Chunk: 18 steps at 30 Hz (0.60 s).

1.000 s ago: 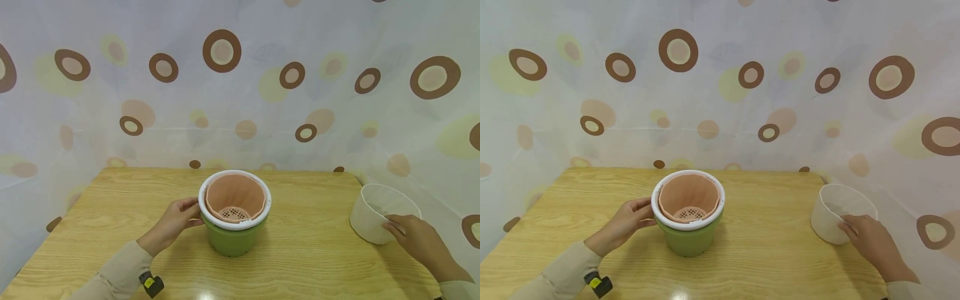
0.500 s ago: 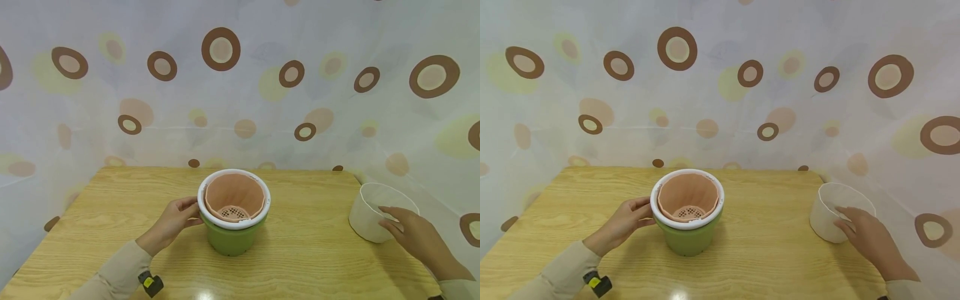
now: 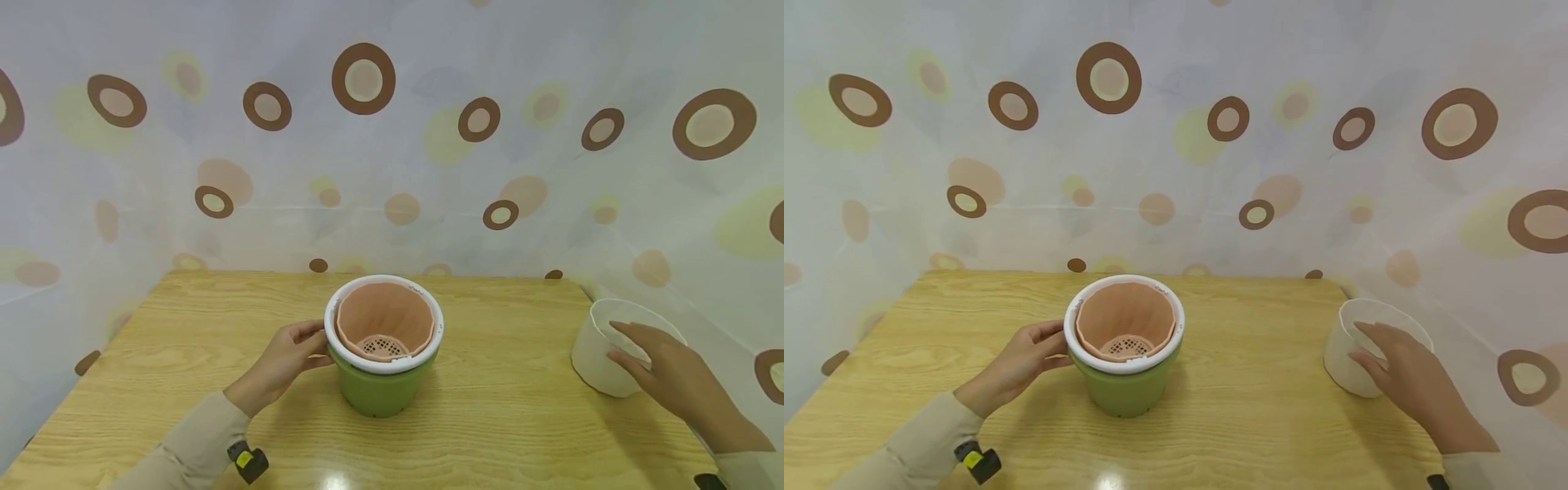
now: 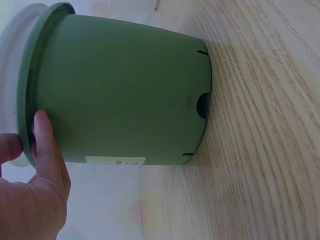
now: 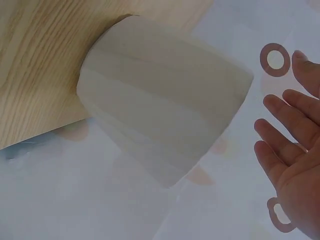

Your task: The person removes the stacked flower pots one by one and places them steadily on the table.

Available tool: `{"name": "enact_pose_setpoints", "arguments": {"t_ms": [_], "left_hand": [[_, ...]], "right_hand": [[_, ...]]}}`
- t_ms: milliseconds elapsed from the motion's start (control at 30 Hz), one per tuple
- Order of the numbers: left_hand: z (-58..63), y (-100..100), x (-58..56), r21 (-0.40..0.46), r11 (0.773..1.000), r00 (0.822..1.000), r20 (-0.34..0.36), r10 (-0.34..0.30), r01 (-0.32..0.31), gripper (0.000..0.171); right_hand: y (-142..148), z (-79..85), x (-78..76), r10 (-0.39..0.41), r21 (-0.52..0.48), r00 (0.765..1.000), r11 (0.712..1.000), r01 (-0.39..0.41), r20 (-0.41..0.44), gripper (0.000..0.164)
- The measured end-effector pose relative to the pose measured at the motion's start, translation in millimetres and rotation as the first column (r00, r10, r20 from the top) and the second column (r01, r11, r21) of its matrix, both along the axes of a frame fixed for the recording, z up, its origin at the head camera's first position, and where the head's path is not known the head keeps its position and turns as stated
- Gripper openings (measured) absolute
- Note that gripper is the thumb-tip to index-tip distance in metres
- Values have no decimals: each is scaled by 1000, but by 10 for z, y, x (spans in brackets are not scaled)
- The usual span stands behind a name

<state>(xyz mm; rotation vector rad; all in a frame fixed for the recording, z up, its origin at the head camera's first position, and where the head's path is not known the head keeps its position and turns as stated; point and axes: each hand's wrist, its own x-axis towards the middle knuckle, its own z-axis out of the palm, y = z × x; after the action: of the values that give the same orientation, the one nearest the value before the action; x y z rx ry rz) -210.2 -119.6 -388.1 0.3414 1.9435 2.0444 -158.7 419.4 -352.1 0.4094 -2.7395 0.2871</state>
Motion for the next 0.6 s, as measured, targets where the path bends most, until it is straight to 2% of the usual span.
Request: {"name": "enact_pose_setpoints", "arguments": {"t_ms": [467, 600], "left_hand": [[7, -1, 6, 2, 1000, 1000, 11, 9, -10, 50], [-6, 1, -5, 1, 1000, 1000, 9, 5, -5, 50]], "right_hand": [[-313, 155, -152, 110, 46, 990, 993, -106, -93, 51], [-438, 177, -171, 135, 31, 987, 991, -133, -89, 50]]}}
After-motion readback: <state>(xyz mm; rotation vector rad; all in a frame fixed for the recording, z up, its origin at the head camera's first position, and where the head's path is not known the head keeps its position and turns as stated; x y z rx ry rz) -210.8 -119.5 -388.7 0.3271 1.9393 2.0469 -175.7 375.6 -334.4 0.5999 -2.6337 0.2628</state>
